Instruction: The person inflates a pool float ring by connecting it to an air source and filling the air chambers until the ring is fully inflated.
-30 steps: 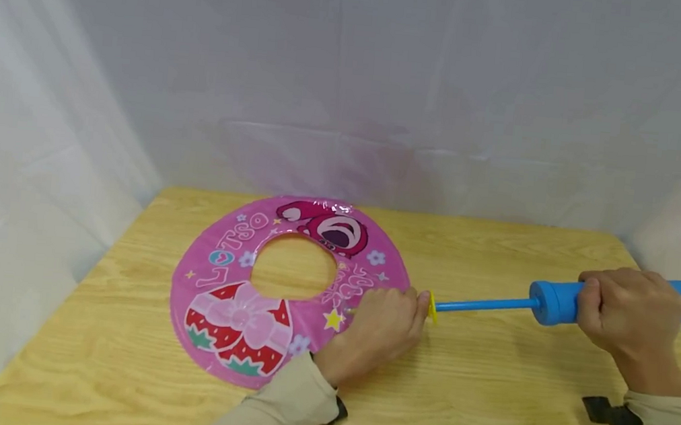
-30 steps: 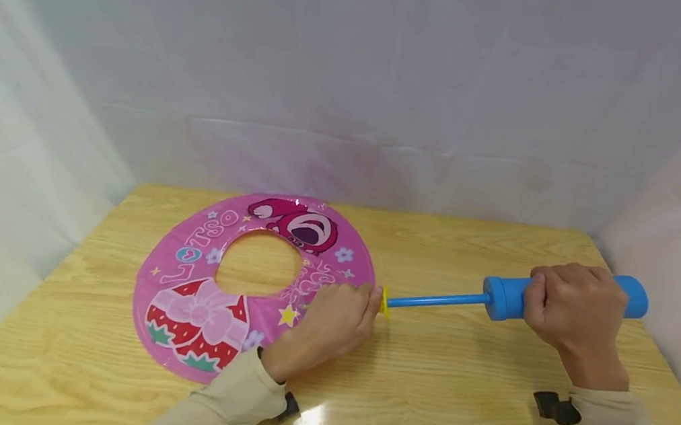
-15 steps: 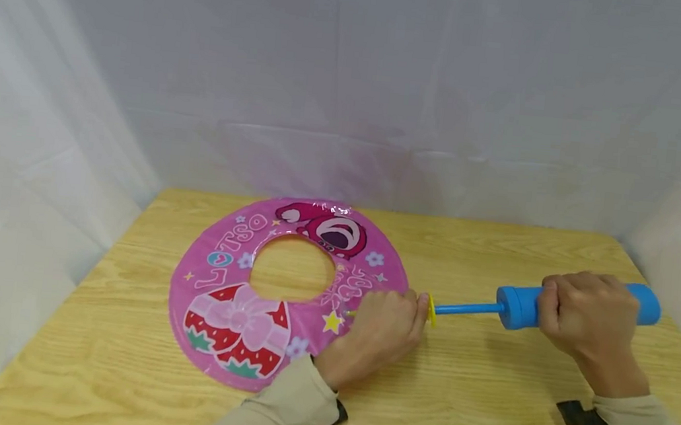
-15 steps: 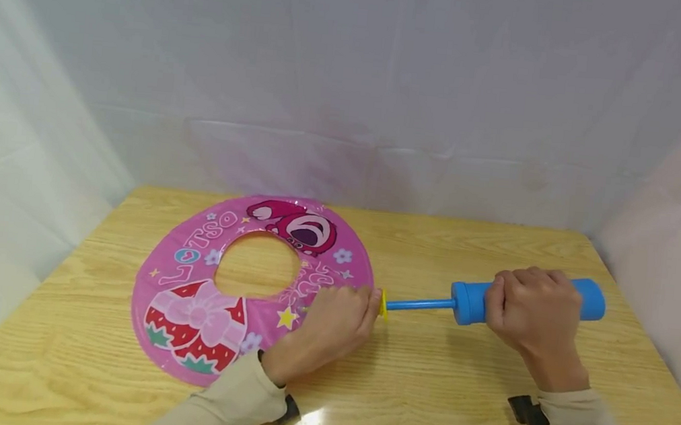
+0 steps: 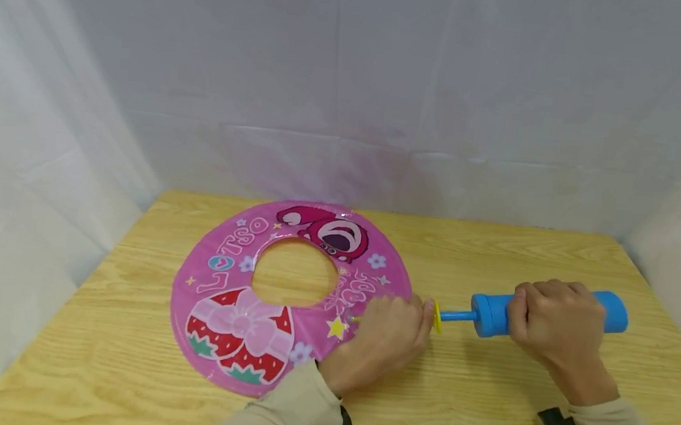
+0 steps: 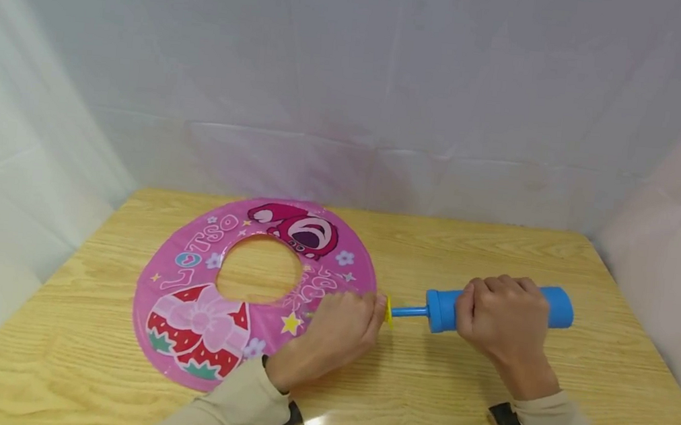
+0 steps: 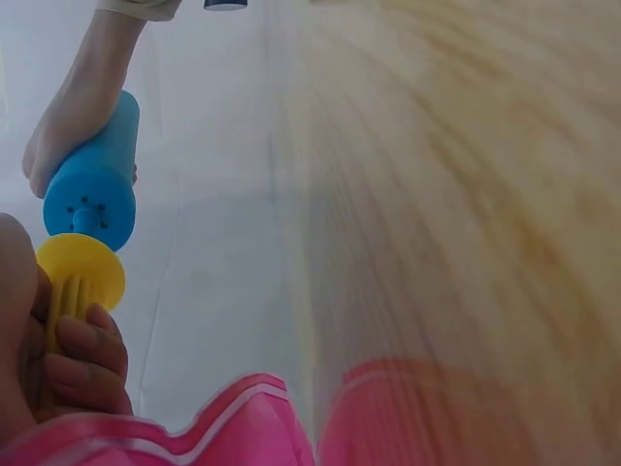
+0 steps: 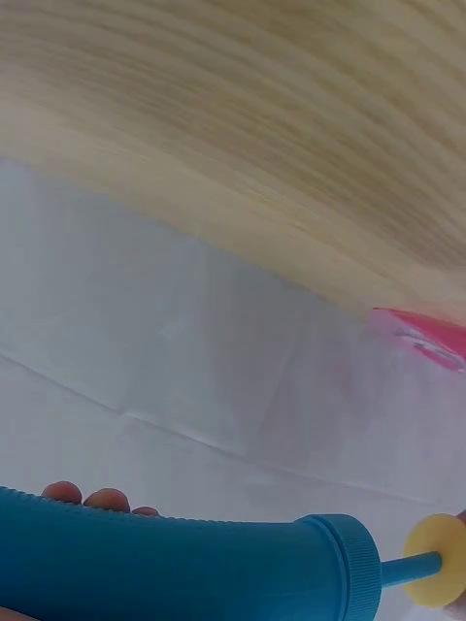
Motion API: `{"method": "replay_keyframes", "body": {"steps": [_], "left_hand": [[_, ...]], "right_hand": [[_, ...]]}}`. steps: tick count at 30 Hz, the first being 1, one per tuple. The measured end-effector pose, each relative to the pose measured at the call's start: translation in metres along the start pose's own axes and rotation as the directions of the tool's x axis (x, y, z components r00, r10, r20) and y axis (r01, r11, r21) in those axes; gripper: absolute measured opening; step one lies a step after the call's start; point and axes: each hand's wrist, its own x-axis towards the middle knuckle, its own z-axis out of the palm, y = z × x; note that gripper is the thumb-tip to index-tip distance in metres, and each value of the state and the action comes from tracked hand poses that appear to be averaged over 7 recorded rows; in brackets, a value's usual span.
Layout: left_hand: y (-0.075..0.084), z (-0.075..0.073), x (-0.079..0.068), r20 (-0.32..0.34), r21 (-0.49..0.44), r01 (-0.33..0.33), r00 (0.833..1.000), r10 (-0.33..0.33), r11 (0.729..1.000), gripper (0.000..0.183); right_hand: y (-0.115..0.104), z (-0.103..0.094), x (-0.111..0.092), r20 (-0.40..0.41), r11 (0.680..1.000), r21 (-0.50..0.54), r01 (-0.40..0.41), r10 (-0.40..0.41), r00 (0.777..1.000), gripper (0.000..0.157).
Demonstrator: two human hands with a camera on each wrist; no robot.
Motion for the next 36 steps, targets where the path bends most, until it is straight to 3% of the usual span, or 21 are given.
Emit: {"method": "replay_keyframes", "body": {"steps": [7, 21, 28, 36], "left_hand": [[0.001, -0.002, -0.001, 0.074, -0.056, 0.021, 0.997, -0.016, 0.998, 0.046], [-0.003, -0.001, 0.0, 0.119, -0.034, 0.001, 0.993, 0.003, 0.999, 0.046], [-0.004, -0.005, 0.002, 0.156, -0.024, 0.009, 0.988, -0.005, 1.0, 0.047], [-0.006, -0.006, 0.003, 0.148, -0.063, 0.029, 0.989, -0.02, 0.998, 0.046]], "right_hand": [[-0.016, 0.004, -0.001, 0.067, 1.0, 0.001, -0.021, 0.021, 0.998, 0.044], [-0.03, 0.012, 0.002, 0.114, 0.999, 0.034, -0.015, 0.011, 0.993, 0.046], [-0.018, 0.01, 0.002, 0.049, 0.998, 0.055, -0.029, 0.026, 0.998, 0.044], [0.01, 0.001, 0.001, 0.059, 0.997, 0.074, -0.027, 0.023, 0.998, 0.043]]}}
